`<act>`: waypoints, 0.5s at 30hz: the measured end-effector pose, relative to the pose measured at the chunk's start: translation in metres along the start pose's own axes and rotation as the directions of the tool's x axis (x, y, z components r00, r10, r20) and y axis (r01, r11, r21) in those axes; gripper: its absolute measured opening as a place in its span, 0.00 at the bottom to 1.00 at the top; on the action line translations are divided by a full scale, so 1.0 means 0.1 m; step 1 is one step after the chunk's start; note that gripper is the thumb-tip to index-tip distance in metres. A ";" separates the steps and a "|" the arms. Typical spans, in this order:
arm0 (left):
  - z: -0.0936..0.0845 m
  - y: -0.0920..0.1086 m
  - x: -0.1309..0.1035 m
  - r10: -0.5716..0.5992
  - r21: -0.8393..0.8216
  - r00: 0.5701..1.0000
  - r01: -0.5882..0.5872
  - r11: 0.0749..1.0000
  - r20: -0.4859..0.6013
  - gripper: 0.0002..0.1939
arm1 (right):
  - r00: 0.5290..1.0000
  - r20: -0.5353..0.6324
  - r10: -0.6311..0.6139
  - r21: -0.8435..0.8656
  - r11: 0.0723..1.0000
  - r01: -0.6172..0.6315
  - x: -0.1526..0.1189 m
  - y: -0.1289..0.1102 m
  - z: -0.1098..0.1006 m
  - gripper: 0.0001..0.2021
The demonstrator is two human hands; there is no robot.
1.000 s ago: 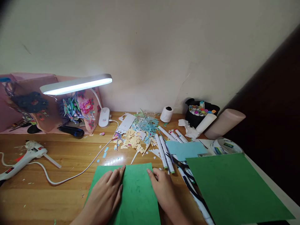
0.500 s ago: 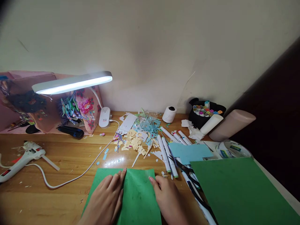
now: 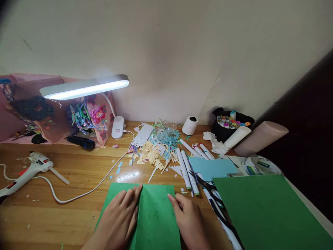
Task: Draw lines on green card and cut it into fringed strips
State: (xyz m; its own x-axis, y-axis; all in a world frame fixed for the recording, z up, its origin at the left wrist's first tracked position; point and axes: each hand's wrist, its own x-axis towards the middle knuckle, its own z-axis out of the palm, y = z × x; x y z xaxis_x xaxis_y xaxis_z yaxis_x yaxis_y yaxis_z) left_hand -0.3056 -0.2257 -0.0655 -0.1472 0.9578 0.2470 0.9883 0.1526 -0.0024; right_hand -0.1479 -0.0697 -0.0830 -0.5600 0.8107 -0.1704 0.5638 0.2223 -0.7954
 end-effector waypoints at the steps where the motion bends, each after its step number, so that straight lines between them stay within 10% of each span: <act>1: 0.01 -0.01 -0.01 -0.001 -0.013 1.000 0.001 1.000 -0.003 0.30 | 1.000 0.007 0.005 0.033 0.999 -0.005 0.02 0.01 -0.01 0.23; 15: -0.06 0.02 0.09 -0.060 -0.037 0.990 0.065 0.997 0.124 0.27 | 0.999 -0.013 -0.049 0.040 0.998 0.049 0.15 -0.03 -0.06 0.23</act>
State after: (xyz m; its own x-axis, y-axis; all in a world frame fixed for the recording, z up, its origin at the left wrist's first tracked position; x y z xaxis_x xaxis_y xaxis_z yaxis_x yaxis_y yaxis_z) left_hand -0.3050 -0.2183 -0.0575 -0.2101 0.9698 0.1241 0.9774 0.2055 0.0493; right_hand -0.1543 -0.0548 -0.0795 -0.5787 0.8060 -0.1239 0.5111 0.2401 -0.8253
